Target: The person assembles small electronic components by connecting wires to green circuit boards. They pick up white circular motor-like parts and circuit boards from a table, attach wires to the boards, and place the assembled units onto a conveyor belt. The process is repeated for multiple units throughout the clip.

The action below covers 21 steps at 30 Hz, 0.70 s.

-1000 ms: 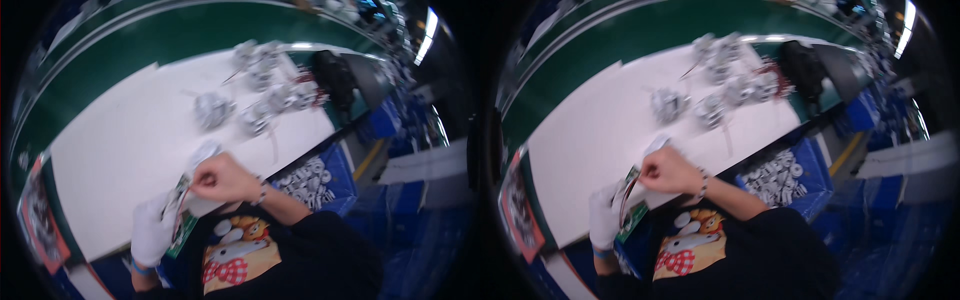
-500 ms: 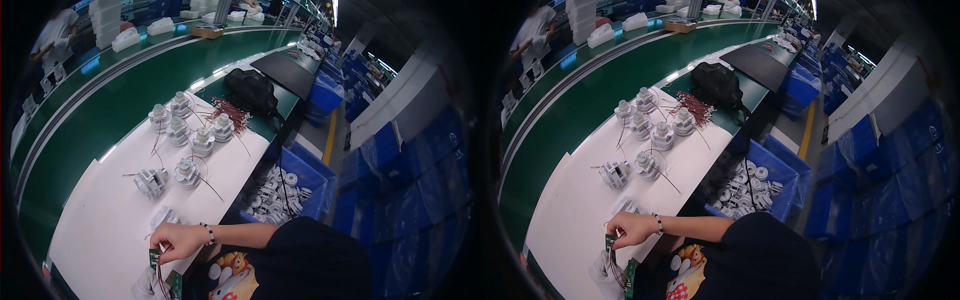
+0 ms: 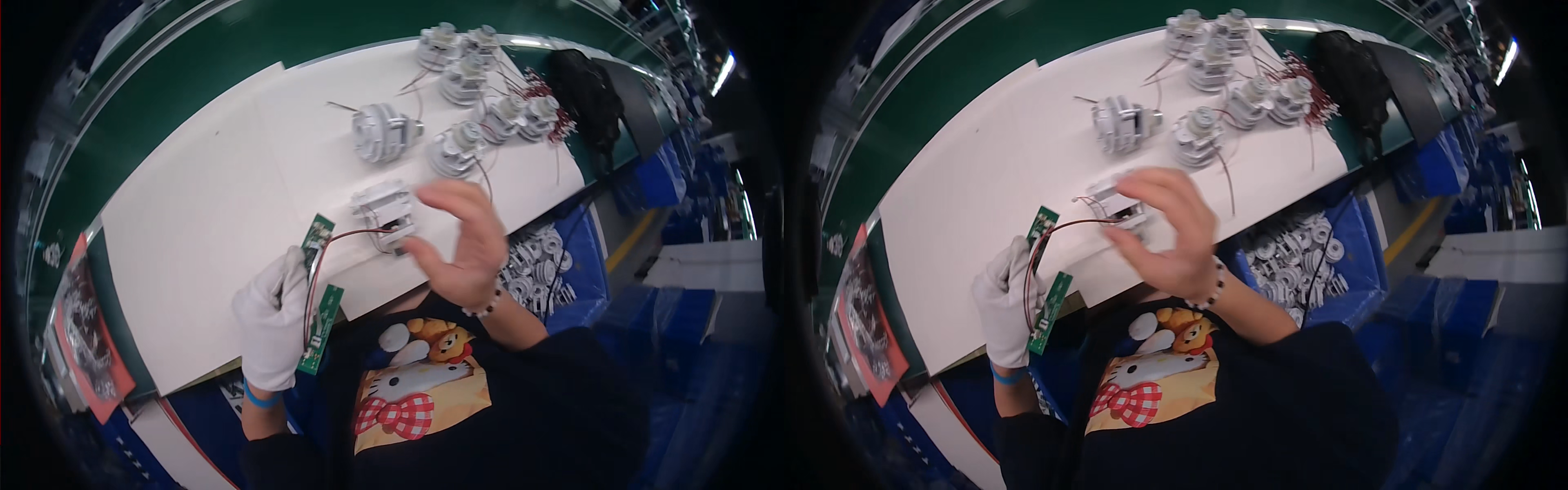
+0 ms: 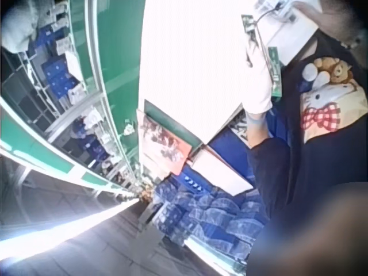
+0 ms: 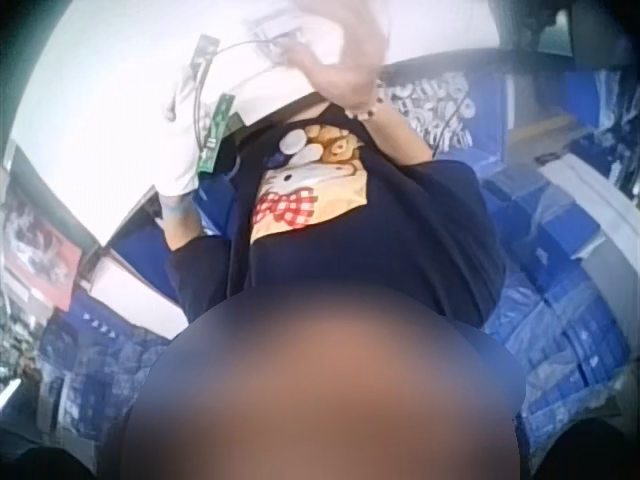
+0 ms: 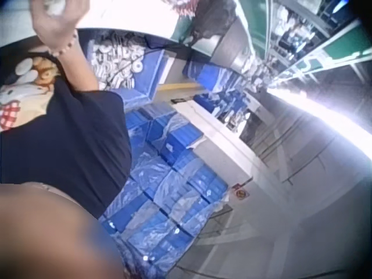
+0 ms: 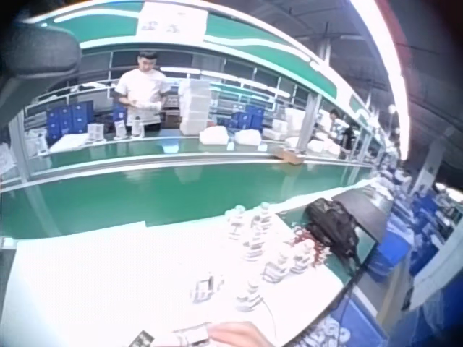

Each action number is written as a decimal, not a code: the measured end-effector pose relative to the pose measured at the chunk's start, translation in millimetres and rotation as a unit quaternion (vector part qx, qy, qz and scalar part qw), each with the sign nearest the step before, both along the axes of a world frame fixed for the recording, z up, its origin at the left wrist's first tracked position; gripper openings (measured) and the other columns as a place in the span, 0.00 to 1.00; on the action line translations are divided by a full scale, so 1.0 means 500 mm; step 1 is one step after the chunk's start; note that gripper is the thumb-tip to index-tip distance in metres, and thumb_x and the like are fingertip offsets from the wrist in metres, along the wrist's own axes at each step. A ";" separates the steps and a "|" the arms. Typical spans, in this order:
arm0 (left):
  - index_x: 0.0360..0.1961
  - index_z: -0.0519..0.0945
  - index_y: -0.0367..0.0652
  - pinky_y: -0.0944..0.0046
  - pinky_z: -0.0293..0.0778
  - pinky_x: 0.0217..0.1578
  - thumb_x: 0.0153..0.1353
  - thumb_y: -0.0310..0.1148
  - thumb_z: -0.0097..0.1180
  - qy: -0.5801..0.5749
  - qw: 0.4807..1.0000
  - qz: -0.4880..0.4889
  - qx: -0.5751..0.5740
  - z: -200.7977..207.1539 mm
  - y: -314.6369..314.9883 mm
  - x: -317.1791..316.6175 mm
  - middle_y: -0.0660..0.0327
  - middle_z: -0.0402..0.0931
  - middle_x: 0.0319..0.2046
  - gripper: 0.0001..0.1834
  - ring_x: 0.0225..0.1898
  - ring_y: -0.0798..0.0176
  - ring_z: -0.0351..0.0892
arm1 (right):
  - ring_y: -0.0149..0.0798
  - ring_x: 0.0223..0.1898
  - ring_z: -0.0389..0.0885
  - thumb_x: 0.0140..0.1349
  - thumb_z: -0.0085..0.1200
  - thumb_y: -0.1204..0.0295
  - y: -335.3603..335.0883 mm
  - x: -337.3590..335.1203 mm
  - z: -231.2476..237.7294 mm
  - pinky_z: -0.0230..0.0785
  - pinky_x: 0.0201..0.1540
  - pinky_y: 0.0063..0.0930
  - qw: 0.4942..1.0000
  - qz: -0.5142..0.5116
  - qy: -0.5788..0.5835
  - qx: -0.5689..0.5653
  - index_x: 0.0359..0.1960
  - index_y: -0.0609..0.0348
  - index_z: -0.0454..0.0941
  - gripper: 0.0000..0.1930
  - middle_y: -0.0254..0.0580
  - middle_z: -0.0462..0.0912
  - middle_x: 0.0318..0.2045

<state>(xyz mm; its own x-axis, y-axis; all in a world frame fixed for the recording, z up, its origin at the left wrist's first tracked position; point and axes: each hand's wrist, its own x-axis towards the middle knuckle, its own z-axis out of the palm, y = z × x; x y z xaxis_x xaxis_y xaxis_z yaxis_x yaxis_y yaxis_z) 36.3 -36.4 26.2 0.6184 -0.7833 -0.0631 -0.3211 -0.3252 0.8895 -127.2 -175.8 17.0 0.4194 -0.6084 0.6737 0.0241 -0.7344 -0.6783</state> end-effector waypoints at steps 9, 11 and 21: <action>0.19 0.73 0.40 0.76 0.55 0.10 0.63 0.37 0.48 0.053 0.997 -0.005 -0.058 0.007 -0.039 -0.021 0.71 0.62 0.08 0.17 0.09 0.80 0.59 | 0.30 0.17 0.76 0.43 0.63 0.79 0.035 -0.022 -0.044 0.68 0.18 0.18 0.986 0.028 0.164 0.006 0.34 0.67 0.76 0.14 0.49 0.79 0.31; 0.19 0.73 0.40 0.76 0.55 0.10 0.63 0.37 0.48 0.070 0.996 -0.010 -0.046 0.013 -0.038 -0.023 0.71 0.62 0.08 0.17 0.09 0.80 0.59 | 0.36 0.20 0.78 0.45 0.62 0.74 0.066 -0.012 -0.056 0.71 0.20 0.22 0.982 0.023 0.179 0.061 0.34 0.66 0.75 0.14 0.49 0.79 0.34; 0.30 0.77 0.31 0.72 0.59 0.15 0.61 0.29 0.48 0.097 0.994 -0.038 -0.021 0.033 -0.038 -0.029 0.64 0.64 0.11 0.10 0.16 0.78 0.59 | 0.44 0.29 0.79 0.42 0.62 0.73 0.078 0.013 -0.043 0.71 0.26 0.27 0.968 0.021 0.243 0.065 0.50 0.66 0.65 0.30 0.61 0.57 0.58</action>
<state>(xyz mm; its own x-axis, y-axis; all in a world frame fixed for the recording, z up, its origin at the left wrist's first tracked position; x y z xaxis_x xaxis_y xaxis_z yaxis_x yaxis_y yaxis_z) 21.7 -55.6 42.5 0.5375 -0.8315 -0.1407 -0.1650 -0.2673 0.9494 -120.7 -136.5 -4.4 0.6932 -0.6508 0.3098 -0.2929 -0.6471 -0.7039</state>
